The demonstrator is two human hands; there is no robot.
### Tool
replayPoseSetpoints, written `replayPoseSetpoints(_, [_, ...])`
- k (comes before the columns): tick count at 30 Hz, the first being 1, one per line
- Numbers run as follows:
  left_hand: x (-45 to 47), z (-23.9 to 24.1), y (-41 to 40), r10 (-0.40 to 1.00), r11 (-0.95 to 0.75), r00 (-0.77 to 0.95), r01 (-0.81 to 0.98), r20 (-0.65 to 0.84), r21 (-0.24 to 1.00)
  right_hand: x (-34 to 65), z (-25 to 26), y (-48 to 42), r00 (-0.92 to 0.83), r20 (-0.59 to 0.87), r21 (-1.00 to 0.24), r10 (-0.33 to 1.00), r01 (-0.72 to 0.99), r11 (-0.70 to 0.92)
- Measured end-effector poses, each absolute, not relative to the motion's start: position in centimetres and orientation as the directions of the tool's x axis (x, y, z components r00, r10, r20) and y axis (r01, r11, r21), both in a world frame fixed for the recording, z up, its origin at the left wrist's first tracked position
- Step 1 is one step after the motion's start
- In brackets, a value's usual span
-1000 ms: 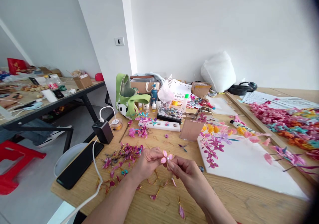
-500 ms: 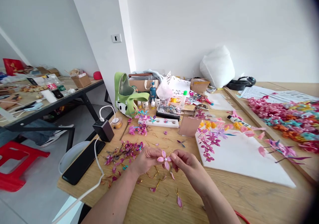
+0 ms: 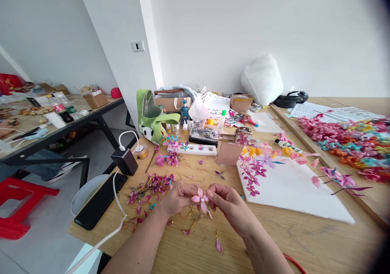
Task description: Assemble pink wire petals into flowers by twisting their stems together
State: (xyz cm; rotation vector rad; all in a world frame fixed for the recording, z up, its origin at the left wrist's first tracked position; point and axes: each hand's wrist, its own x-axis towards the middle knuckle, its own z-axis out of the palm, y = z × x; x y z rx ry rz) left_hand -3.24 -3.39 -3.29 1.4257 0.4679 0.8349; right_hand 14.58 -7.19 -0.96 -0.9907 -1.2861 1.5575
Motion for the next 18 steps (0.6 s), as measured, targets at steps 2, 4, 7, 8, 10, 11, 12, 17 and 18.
replayPoseSetpoints(2, [-3.27, -3.35, -3.39, 0.74, -0.062, 0.645, -0.218, 0.192, 0.974, 14.59, -1.02, -7.2, -0.317, -0.052, -0.984, 0.947, -0.146, -0.103])
replayPoseSetpoints(4, [-3.32, -3.36, -3.42, 0.731, -0.034, 0.659, -0.223, 0.176, 0.974, 14.59, -1.08, -7.2, -0.326, -0.054, -0.98, 0.944, -0.162, -0.112])
replayPoseSetpoints(7, [-3.39, -3.24, -3.5, 0.711, 0.015, 0.689, -0.219, 0.143, 0.976, 14.56, -1.1, -7.22, -0.348, -0.063, -0.973, 0.935, -0.186, -0.135])
replayPoseSetpoints(8, [-3.41, -3.19, -3.52, 0.708, 0.02, 0.693, -0.213, 0.137, 0.977, 14.55, -1.09, -7.23, -0.354, -0.067, -0.971, 0.933, -0.191, -0.142])
replayPoseSetpoints(10, [-3.45, -3.09, -3.54, 0.711, 0.01, 0.69, -0.203, 0.136, 0.979, 14.53, -1.07, -7.23, -0.364, -0.073, -0.969, 0.929, -0.193, -0.152])
replayPoseSetpoints(11, [-3.46, -3.06, -3.54, 0.714, 0.003, 0.686, -0.202, 0.14, 0.979, 14.53, -1.05, -7.23, -0.368, -0.073, -0.97, 0.927, -0.191, -0.153])
replayPoseSetpoints(12, [-3.47, -3.05, -3.54, 0.716, -0.004, 0.683, -0.201, 0.143, 0.98, 14.54, -1.02, -7.22, -0.372, -0.071, -0.971, 0.925, -0.186, -0.149])
replayPoseSetpoints(17, [-3.47, -3.04, -3.55, 0.694, 0.018, 0.708, -0.2, 0.131, 0.98, 14.6, -0.63, -7.3, -0.364, -0.046, -0.981, 0.93, -0.157, -0.11])
replayPoseSetpoints(18, [-3.45, -3.01, -3.57, 0.677, 0.032, 0.725, -0.194, 0.122, 0.98, 14.62, -0.52, -7.34, -0.359, -0.031, -0.984, 0.933, -0.151, -0.09])
